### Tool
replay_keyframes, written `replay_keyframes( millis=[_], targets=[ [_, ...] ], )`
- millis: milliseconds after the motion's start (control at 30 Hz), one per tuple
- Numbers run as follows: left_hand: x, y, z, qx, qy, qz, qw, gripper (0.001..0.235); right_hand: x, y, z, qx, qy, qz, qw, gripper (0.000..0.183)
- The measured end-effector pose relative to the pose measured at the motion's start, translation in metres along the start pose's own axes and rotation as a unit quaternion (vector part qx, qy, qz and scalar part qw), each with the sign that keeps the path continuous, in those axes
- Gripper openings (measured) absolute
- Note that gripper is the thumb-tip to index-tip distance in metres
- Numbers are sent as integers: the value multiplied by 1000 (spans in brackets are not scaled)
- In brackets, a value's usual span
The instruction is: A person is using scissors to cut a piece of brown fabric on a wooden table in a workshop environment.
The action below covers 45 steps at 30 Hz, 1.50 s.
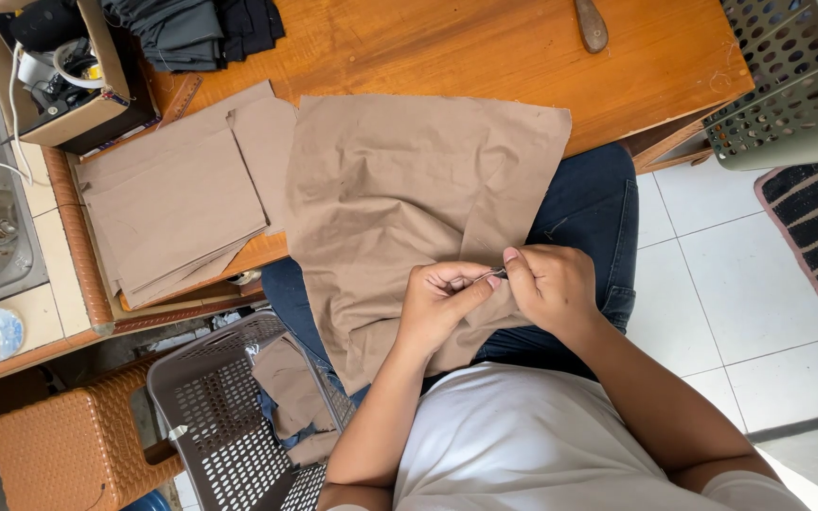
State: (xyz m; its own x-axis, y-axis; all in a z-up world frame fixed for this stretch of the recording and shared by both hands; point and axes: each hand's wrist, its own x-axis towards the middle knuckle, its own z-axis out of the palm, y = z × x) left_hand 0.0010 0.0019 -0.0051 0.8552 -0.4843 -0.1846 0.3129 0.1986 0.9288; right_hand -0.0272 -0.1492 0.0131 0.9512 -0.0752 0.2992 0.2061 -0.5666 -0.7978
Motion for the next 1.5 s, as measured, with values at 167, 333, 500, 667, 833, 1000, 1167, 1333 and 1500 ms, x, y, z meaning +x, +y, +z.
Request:
replay_keyframes(
  millis=[167, 333, 500, 667, 833, 1000, 1167, 1333, 1500],
  targets=[
    [-1, 3, 2, -1, 0, 0, 1000, 11, 1, -3, 2, 1, 6, -6, 1000, 47],
    [-2, -1, 0, 4, -3, -2, 1000, 11, -1, 2, 3, -4, 3, -17, 1000, 47],
    [-2, -3, -1, 10, -10, -1, 1000, 9, -3, 7, 2, -10, -1, -16, 1000, 49],
    [-2, 2, 2, 4, -15, 3, 1000, 8, -3, 8, 3, -6, 0, -24, 1000, 48],
    [-1, -2, 0, -1, -23, 10, 1000, 7, 0, -1, 2, 18, 8, -26, 999, 46],
    [0, -14, -1, -16, -25, -1, 1000, 8, 0, 2, 4, 24, 6, -33, 999, 46],
    [-1, -20, -4, -7, -22, 0, 1000, 8, -1, 5, 5, 5, -1, -26, 1000, 47],
    [-1, -12, -1, 2, -21, 2, 1000, 8, -1, 5, 4, 0, -5, -20, 1000, 48],
    [0, 1, 3, 0, -24, -2, 1000, 7, -1, 7, 5, 28, -6, -6, 1000, 47]
  ],
)
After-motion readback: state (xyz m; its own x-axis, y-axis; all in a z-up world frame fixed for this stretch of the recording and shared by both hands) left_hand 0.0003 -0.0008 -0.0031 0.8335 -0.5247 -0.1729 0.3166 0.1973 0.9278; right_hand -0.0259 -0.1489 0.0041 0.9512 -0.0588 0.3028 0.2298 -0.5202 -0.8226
